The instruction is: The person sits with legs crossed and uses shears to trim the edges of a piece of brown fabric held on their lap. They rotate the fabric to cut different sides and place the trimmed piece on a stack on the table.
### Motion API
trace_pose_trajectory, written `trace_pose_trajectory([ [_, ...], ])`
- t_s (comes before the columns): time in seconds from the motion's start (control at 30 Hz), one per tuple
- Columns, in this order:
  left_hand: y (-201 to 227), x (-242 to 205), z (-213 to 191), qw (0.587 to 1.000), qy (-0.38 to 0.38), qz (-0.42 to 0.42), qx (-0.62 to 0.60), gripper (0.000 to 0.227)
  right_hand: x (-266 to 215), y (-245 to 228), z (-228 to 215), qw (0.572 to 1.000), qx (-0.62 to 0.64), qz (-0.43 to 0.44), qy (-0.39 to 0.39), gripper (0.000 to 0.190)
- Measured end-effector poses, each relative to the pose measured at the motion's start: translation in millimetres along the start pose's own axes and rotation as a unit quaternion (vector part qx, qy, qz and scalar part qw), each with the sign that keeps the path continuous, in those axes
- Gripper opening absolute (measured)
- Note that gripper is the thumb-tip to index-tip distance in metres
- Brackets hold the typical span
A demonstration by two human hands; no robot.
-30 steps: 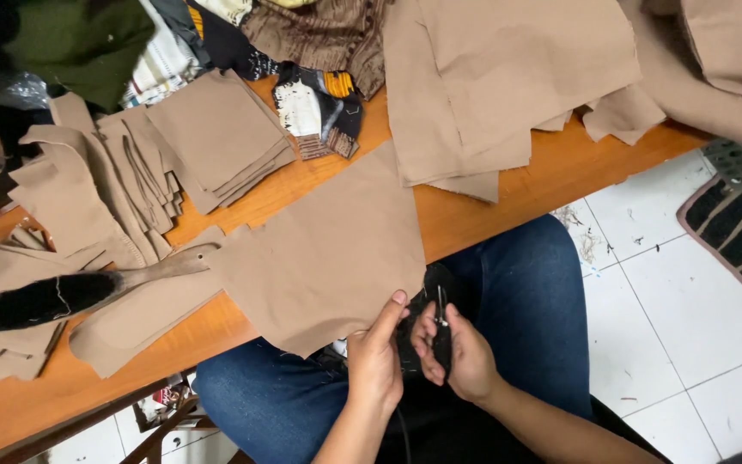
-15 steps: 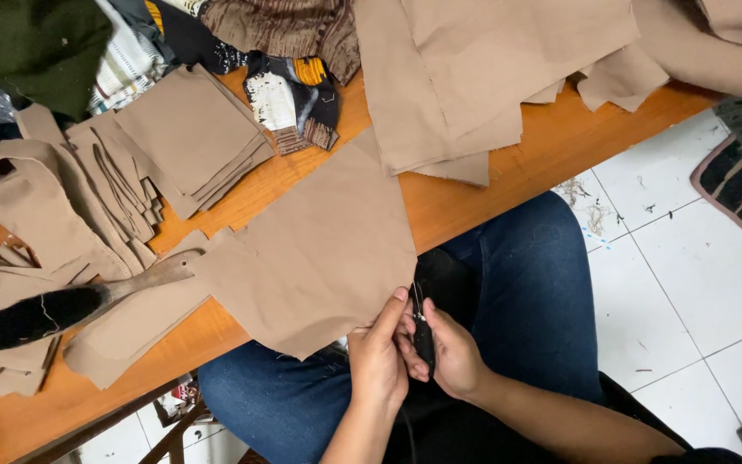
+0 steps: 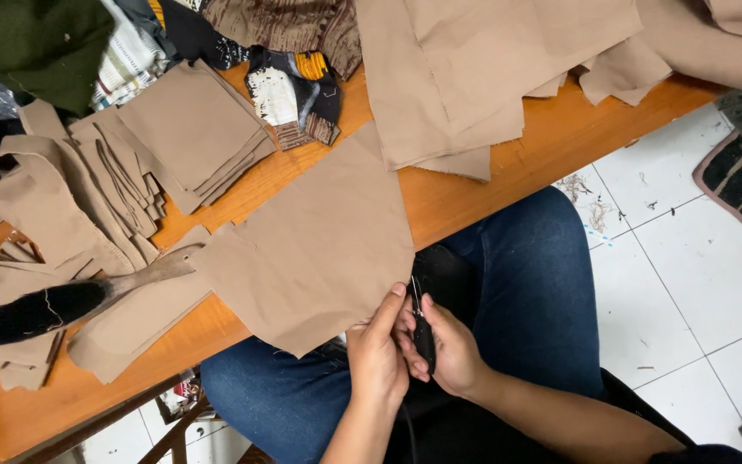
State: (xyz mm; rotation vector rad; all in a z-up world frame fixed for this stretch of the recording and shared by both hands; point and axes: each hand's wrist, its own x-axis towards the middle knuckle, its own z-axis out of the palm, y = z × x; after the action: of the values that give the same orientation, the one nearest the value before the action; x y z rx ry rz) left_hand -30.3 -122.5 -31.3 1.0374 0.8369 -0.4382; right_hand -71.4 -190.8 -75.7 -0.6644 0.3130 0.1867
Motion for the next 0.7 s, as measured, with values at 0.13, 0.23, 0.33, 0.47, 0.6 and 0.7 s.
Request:
trace_pose_trajectory([
  [0.13,-1,-1,2,1.0,0.001,0.001,-0.002,0.01,3,2,-4,1.0,0.002,0.008,0.028,0.042],
  [0.23,-2,-2,4,1.0,0.001,0.002,-0.001,0.01,6,-4,-2,0.999,-0.025,0.016,0.033,0.043],
  [0.33,-1,-2,4,1.0,0.003,0.004,-0.005,0.009,7,-6,-1,0.998,-0.028,0.025,0.053,0.043],
  [0.47,-1,-2,4,1.0,0.006,0.004,-0.007,0.009,7,-9,2,0.997,-0.053,0.015,0.053,0.042],
  [0.6,0,-2,3,1.0,0.007,0.005,-0.007,0.008,7,-7,1,0.998,-0.053,-0.005,0.041,0.046],
  [0.7,2,-2,4,1.0,0.007,0.007,-0.008,0.008,7,-10,6,0.998,-0.056,-0.01,0.03,0.049],
])
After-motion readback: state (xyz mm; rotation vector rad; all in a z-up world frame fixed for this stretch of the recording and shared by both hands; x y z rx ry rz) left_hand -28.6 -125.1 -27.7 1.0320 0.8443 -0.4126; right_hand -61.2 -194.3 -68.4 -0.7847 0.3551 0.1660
